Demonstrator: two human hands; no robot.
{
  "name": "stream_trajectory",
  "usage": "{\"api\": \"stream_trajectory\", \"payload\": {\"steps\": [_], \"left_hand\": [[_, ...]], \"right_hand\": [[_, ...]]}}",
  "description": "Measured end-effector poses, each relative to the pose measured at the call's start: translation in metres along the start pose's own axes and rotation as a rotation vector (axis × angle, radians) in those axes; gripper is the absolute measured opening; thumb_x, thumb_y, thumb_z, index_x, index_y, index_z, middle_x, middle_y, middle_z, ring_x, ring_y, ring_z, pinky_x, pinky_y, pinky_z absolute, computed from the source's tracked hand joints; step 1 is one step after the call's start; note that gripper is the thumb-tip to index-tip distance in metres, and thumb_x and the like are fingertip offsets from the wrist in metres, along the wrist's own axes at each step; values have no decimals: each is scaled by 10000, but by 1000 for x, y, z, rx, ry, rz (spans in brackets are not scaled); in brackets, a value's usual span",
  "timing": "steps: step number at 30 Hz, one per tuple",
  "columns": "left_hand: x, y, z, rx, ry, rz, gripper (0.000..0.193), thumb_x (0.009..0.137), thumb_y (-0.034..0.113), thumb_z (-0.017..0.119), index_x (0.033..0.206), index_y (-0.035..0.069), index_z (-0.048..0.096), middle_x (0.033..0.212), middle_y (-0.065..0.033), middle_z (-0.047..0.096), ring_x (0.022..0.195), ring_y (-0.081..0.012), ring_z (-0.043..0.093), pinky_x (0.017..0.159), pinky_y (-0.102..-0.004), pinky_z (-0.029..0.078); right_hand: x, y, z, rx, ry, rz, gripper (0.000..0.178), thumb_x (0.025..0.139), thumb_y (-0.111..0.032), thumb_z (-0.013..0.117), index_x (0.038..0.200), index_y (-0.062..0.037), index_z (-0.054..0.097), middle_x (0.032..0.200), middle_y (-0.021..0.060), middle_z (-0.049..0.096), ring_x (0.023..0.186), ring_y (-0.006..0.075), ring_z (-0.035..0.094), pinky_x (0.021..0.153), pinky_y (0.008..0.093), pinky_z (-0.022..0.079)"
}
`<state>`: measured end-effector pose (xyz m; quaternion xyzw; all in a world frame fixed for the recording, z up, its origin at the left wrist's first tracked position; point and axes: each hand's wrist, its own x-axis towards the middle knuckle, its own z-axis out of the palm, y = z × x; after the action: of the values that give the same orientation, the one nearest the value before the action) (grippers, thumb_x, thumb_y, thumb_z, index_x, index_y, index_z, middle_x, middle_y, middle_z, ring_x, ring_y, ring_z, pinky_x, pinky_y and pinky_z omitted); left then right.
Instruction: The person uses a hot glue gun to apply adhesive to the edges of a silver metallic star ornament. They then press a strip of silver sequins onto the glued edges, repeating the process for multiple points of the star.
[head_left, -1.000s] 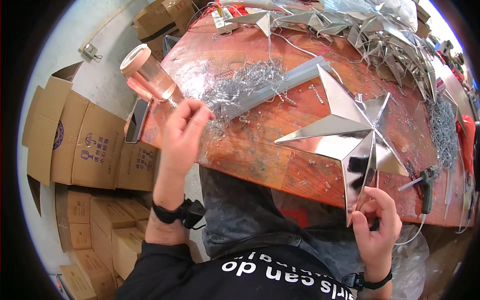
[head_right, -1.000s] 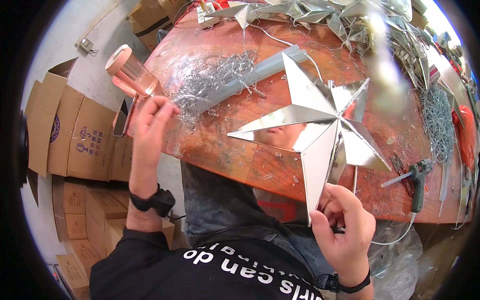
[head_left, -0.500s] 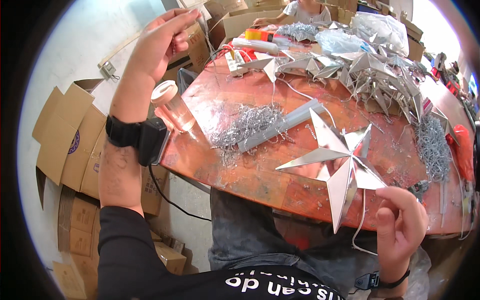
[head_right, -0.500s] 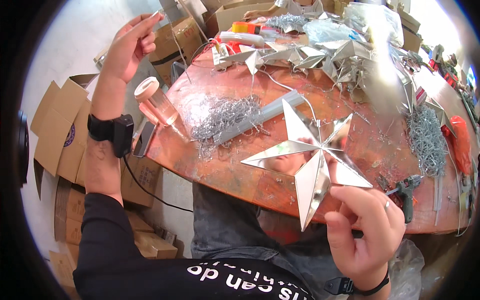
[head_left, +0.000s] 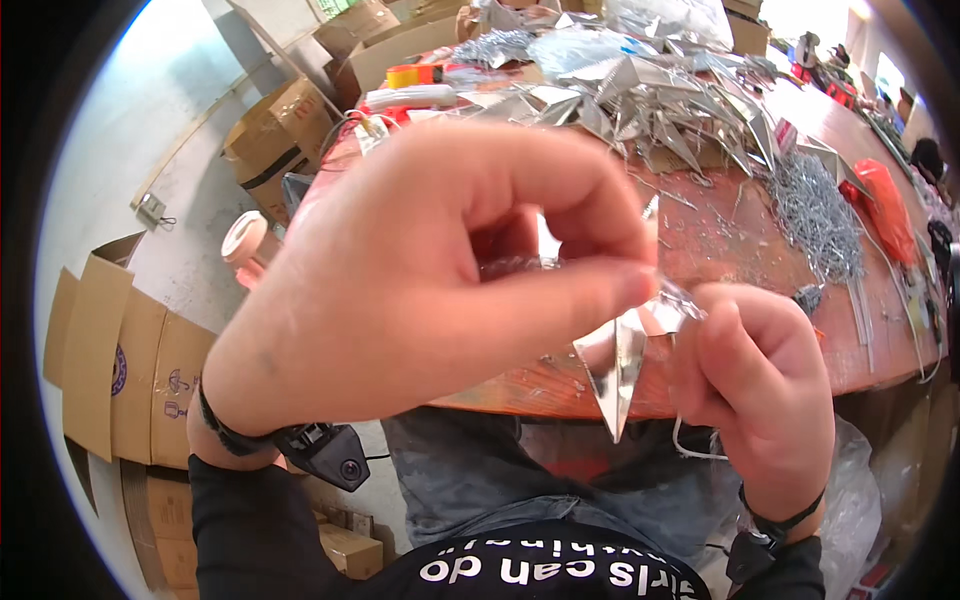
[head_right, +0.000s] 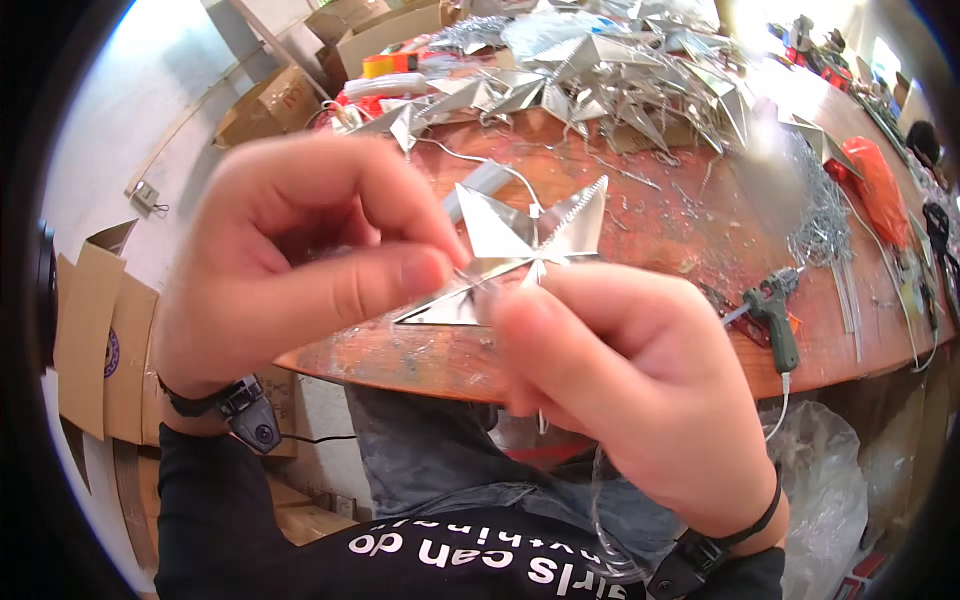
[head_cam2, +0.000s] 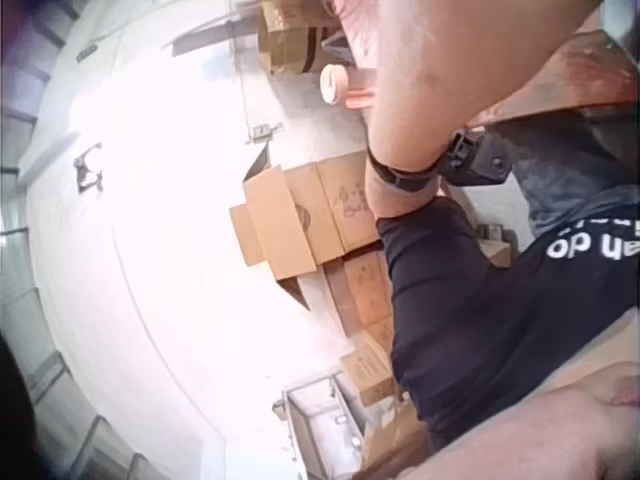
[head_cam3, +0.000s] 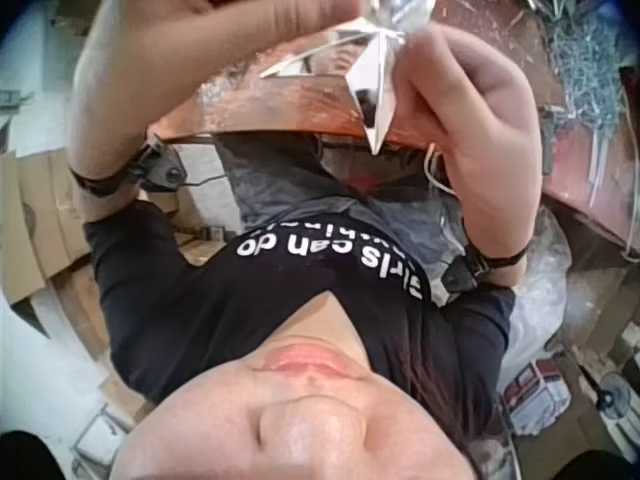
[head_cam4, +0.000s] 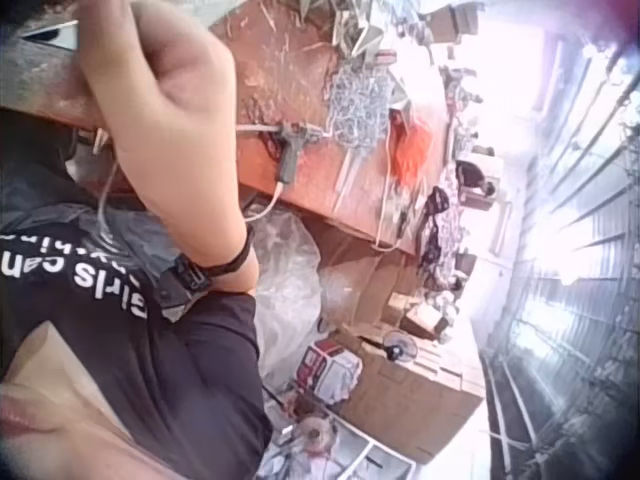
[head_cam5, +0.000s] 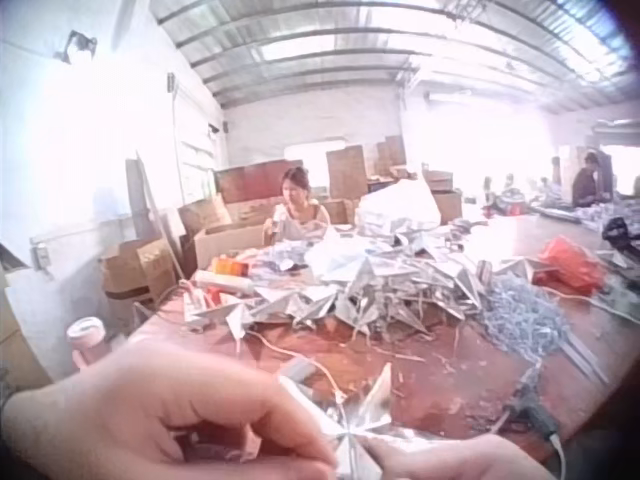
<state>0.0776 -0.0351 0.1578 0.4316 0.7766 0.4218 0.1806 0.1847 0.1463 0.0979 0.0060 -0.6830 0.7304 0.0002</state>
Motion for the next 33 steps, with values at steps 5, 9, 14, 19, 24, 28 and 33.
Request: {"api": "stream_trajectory", "payload": {"steps": [5, 9, 14, 19, 24, 28, 33], "left_hand": [[14, -46, 20, -108, -91, -134, 76, 860, 14, 656, 926, -21, 642, 840, -8, 626, 774, -36, 566, 671, -172, 450], [28, -65, 31, -230, -94, -248, 72, 862, 37, 664, 904, -14, 634, 836, 5, 603, 765, -31, 545, 669, -177, 442], [44, -78, 38, -354, -131, -344, 98, 858, 67, 677, 899, -5, 624, 818, 15, 588, 728, -23, 517, 632, -174, 421], [58, -86, 42, -382, -142, -394, 86, 873, 70, 652, 891, -7, 616, 798, 23, 580, 696, -27, 509, 611, -176, 402], [60, -93, 58, -109, 44, -203, 66, 856, 49, 628, 826, -1, 596, 753, 19, 569, 646, -39, 503, 572, -181, 390], [64, -86, 65, 183, 85, -142, 91, 811, 36, 619, 753, 10, 554, 711, 14, 543, 631, -38, 481, 549, -203, 378], [69, -90, 72, 362, 147, 7, 137, 765, 33, 636, 703, 10, 516, 659, -3, 491, 594, -64, 453, 530, -229, 360]], "right_hand": [[-23, 38, -28, -52, 378, -89, 376, 942, -227, 517, 621, -32, 500, 529, 10, 466, 470, 35, 324, 443, 214, 217], [-29, 58, -50, -26, 456, 9, 338, 920, -131, 545, 606, -4, 536, 561, -15, 487, 536, 29, 360, 495, 219, 260], [-23, 74, -65, -22, 459, 49, 332, 915, -118, 556, 607, 4, 530, 573, -15, 494, 544, 28, 366, 500, 221, 263], [-20, 84, -76, -33, 448, 131, 305, 915, -111, 558, 636, 12, 559, 582, -15, 509, 556, 30, 392, 509, 214, 283], [-18, 83, -79, -123, 461, 116, 252, 893, -88, 583, 663, 16, 587, 588, -2, 535, 551, 38, 422, 502, 213, 307], [-15, 87, -82, -284, 470, -47, 196, 843, -66, 631, 666, 10, 593, 574, 21, 542, 515, 67, 447, 473, 234, 319], [-13, 86, -83, -479, 374, -254, 144, 770, -41, 682, 655, -15, 599, 537, 47, 512, 448, 142, 456, 434, 270, 327]]}}
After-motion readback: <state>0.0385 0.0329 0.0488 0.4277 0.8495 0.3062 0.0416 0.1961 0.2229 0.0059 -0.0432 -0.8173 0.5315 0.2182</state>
